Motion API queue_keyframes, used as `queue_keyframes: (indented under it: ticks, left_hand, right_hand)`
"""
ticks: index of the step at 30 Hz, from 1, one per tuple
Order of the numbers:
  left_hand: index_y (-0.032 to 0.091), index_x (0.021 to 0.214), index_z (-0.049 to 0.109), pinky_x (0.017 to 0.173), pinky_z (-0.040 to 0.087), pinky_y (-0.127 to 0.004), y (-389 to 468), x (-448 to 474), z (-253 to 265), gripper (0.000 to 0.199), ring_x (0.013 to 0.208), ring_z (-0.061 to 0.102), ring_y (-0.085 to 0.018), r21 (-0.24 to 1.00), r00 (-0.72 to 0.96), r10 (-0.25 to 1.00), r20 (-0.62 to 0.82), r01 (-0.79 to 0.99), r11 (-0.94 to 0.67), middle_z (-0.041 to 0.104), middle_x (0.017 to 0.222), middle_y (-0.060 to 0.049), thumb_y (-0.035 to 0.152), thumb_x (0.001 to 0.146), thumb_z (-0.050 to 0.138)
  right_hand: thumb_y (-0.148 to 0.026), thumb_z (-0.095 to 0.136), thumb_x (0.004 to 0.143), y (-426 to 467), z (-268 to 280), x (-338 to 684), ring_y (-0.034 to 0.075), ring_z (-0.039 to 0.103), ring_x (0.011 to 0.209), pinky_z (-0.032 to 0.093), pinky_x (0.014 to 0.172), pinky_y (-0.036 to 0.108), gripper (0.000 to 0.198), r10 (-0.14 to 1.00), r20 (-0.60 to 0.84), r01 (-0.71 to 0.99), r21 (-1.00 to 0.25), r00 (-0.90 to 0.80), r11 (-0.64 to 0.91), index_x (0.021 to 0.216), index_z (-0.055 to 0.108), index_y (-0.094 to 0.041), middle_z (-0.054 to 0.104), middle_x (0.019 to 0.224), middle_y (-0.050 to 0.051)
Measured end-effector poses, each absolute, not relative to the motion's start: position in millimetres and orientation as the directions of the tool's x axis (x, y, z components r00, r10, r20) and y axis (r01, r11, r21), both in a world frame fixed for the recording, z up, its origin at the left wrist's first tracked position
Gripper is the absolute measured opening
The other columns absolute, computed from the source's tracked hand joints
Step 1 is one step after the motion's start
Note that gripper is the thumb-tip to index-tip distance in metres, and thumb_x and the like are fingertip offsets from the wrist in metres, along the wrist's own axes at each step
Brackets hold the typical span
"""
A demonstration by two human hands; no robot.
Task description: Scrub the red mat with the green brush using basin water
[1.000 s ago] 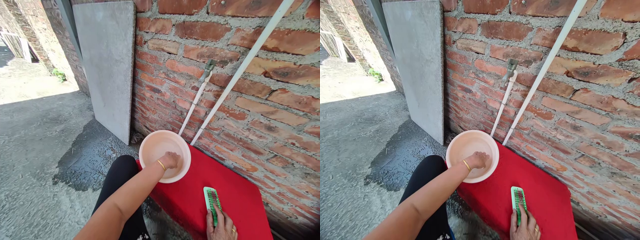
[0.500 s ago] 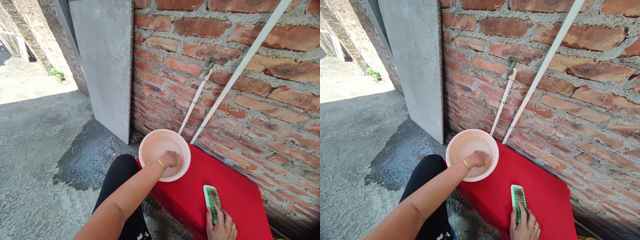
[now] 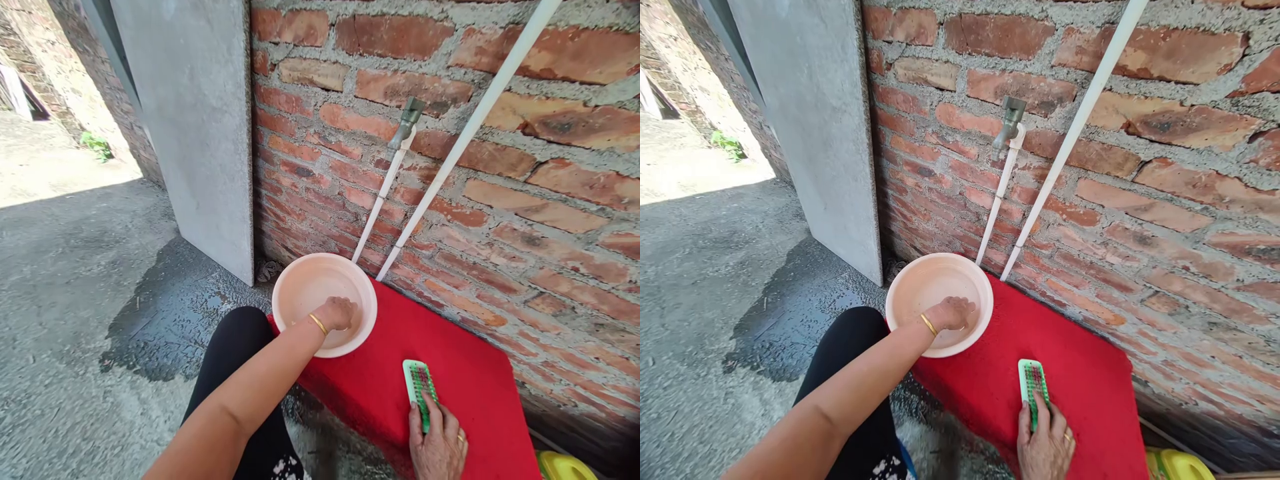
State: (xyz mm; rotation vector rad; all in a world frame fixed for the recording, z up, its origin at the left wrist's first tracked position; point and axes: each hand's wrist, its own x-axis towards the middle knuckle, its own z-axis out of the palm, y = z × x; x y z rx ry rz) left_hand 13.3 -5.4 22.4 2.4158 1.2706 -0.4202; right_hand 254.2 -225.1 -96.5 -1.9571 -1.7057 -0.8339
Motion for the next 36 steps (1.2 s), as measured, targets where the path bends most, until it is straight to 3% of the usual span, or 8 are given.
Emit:
queue_keyframes:
  ticks: [15,36]
  left_hand:
    - [0.020,0.126,0.054,0.097,0.046,-0.042,-7,8,28,0.041,0.122,0.056,-0.030,0.207,0.568,0.720,-0.399,0.821,-0.532,0.057,0.133,-0.016,0.032,0.088,0.062]
    - [0.020,0.125,0.052,0.099,0.045,-0.041,-11,3,37,0.039,0.122,0.056,-0.029,0.200,0.556,0.729,-0.399,0.829,-0.522,0.057,0.132,-0.015,0.033,0.089,0.061]
  right_hand:
    - [-0.051,0.039,0.094,-226,-94,252,0.021,0.049,0.077,0.033,0.072,0.034,0.045,0.770,0.621,0.982,0.001,0.148,-0.190,0.109,0.066,-0.018,0.061,0.098,0.012]
    - [-0.050,0.042,0.093,-229,-94,251,0.021,0.048,0.077,0.034,0.072,0.035,0.043,0.784,0.595,0.977,-0.009,0.178,-0.215,0.109,0.068,-0.018,0.061,0.098,0.012]
